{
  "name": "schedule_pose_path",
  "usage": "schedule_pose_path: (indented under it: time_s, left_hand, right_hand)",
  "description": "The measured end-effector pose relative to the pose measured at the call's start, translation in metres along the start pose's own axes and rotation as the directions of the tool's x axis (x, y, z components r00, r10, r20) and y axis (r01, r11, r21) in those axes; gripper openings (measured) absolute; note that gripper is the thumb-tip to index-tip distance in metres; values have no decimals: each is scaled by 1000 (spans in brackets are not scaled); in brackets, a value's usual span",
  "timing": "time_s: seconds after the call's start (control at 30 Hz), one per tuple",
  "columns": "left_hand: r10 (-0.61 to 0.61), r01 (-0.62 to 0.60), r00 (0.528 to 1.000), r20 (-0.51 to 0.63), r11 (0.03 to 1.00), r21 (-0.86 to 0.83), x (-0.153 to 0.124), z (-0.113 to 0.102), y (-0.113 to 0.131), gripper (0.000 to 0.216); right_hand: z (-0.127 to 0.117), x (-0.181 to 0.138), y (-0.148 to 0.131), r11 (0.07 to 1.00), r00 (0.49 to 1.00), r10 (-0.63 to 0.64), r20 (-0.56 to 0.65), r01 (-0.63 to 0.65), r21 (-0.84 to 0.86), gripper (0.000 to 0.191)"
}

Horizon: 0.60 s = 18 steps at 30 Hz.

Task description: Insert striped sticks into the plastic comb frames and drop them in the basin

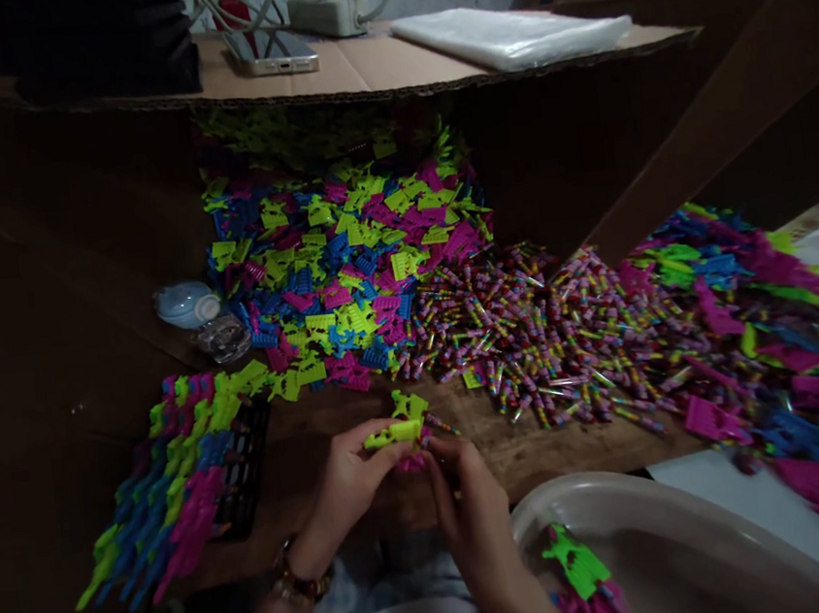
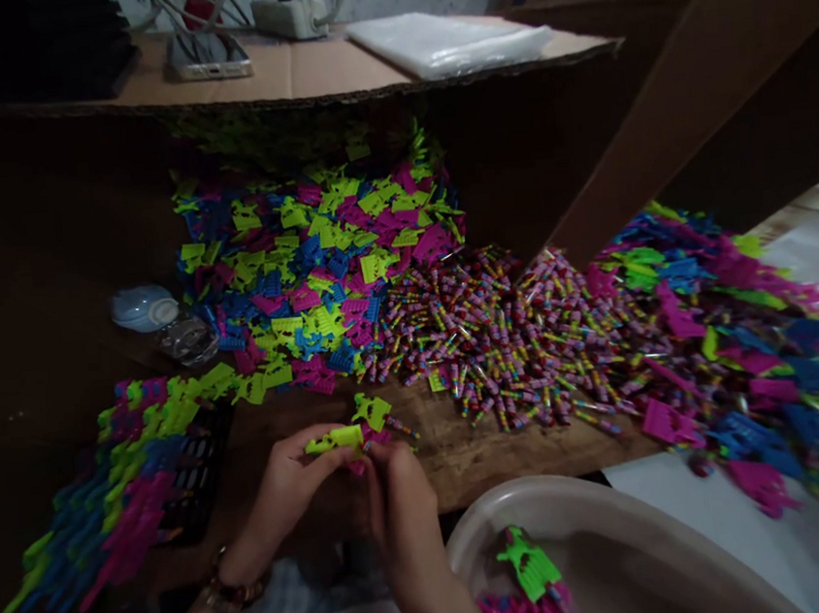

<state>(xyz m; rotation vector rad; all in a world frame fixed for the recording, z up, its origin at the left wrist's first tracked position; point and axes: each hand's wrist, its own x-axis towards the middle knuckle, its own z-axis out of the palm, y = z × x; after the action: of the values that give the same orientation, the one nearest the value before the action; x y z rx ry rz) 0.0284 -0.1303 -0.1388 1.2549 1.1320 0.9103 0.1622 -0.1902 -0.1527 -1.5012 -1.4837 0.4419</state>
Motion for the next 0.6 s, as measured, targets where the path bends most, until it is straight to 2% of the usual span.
schedule_pose_path:
  time_s: [0.1,0.17,0.27,0.37,0.47,0.6]
  left_hand:
    - [119,-118,990,-73,993,25,-5,6,3,20]
    - [162,-161,985,-54,987,26,-9,5,7,21]
    - [174,-175,984,35,984,37,-13,-2,14,19]
    - [153,-160,982,114,985,59,-13,-9,20,17]
    - [92,-105,983,161,992,72,-12,-20,21,14]
    - [39,-82,981,190,971,223,-14,-33,16,15]
  right_hand:
    - [-2,2,-8,992,995,-84,-49,79,-103,13]
    - [-4,2,-11,986,992,-119,-50,112,-128,14]
    - [-11,0,-16,986,991,-131,-28,127,-105,13]
    - [-21,2,-21,992,989,-125,80,123,22,12]
    - [-32,10,-24,985,968,-101,228,65,161,10]
    - [-39,16,-29,985,945,4,328,-60,160,9]
